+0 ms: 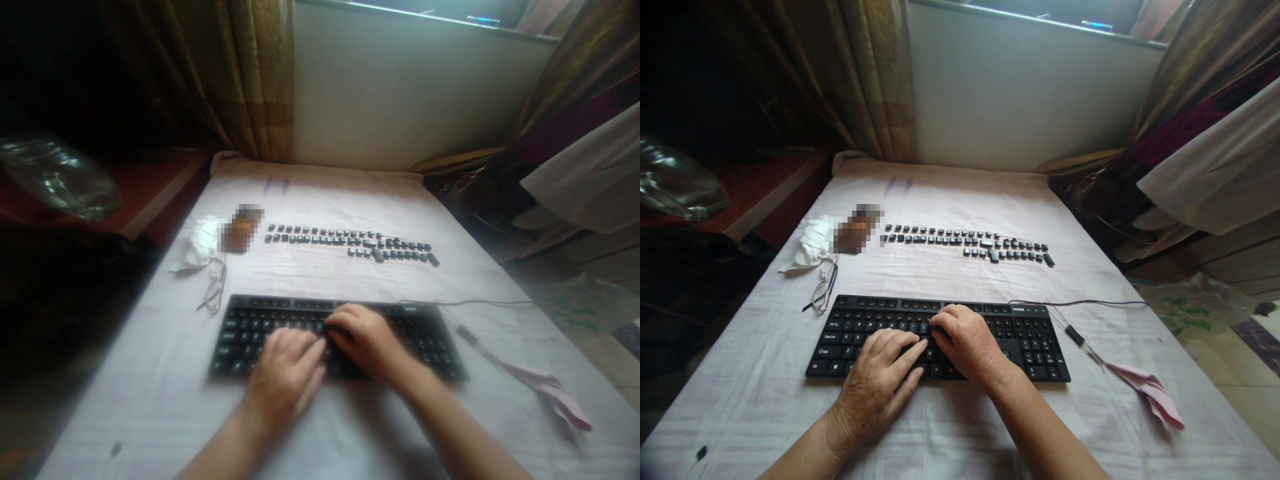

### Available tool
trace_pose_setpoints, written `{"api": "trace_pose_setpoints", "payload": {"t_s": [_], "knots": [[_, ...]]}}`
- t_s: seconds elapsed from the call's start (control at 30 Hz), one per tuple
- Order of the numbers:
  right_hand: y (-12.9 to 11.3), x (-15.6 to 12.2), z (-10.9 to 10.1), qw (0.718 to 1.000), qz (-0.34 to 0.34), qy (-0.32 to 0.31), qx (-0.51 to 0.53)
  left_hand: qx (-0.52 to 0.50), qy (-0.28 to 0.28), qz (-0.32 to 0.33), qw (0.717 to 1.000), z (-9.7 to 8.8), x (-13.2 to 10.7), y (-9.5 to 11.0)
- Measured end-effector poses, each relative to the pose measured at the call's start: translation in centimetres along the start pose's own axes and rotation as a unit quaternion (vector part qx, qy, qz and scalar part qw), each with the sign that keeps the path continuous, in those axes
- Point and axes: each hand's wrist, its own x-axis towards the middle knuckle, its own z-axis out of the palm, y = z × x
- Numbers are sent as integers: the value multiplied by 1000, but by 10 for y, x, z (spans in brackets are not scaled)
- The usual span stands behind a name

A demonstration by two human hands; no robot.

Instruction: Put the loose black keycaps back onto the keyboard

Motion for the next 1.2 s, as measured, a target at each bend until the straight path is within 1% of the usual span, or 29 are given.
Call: {"api": "trace_pose_setpoints", "payload": {"t_s": [0.3, 0.53, 0.67, 0.73, 0.8, 1.07, 1.2], "knots": [[-1, 1, 2, 1000, -6, 10, -6, 3, -5, -2, 1000, 0, 1, 2], [-2, -4, 8, 999, 30, 27, -6, 0, -6, -1, 1000, -1, 0, 2], [-1, -5, 8, 999, -3, 18, -39, 0, -7, -1, 1000, 1, -1, 1], [-1, -6, 7, 998, -26, 25, -53, 1, -6, -1, 1000, 2, -2, 1], [0, -6, 7, 997, -35, 32, -58, 3, -4, -2, 1000, 2, -2, 1], [3, -6, 5, 1000, 18, 13, -4, 4, 0, -4, 1000, -1, 0, 1], [2, -2, 1, 1000, 11, -2, 9, 4, -4, -5, 1000, -2, 0, 2]]}}
